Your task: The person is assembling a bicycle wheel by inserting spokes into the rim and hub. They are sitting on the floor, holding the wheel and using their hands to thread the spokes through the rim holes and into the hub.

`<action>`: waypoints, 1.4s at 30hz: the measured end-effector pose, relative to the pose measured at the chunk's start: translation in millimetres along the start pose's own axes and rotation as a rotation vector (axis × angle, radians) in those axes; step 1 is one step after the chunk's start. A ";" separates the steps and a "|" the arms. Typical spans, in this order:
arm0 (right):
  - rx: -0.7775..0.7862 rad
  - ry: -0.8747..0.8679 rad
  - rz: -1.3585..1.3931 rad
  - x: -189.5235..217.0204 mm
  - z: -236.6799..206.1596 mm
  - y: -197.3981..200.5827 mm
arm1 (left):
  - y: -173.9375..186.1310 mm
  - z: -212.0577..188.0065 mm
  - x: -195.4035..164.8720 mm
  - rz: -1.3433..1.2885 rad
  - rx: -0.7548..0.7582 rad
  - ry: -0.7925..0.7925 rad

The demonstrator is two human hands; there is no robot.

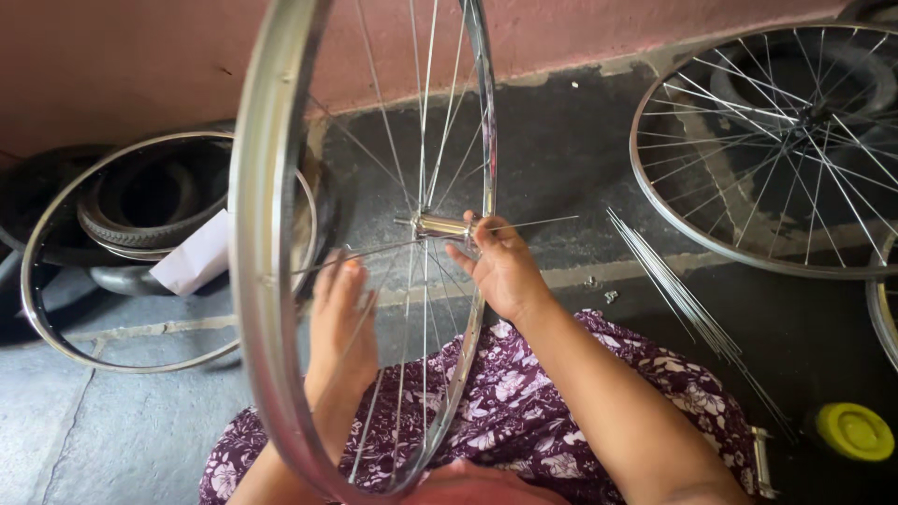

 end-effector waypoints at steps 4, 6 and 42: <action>0.005 0.030 -0.044 -1.5 -1.9 1.1 | -1.8 21.0 22.8 -0.068 0.153 0.001; -0.045 0.046 -0.039 -0.7 -1.6 2.5 | -10.8 26.8 22.2 -0.123 0.224 -0.064; -0.053 0.314 -0.543 17.7 -15.0 -27.7 | 186.0 83.1 32.8 -0.224 -0.303 -0.132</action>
Point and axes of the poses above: each hand's wrist, its own z-axis towards the middle knuckle, its own y-axis out of the back of the hand, x = y × z, the point moved 5 cm from there along z, towards the middle knuckle, and after that the axes turned 4 degrees about z, right-handed, at the moved point
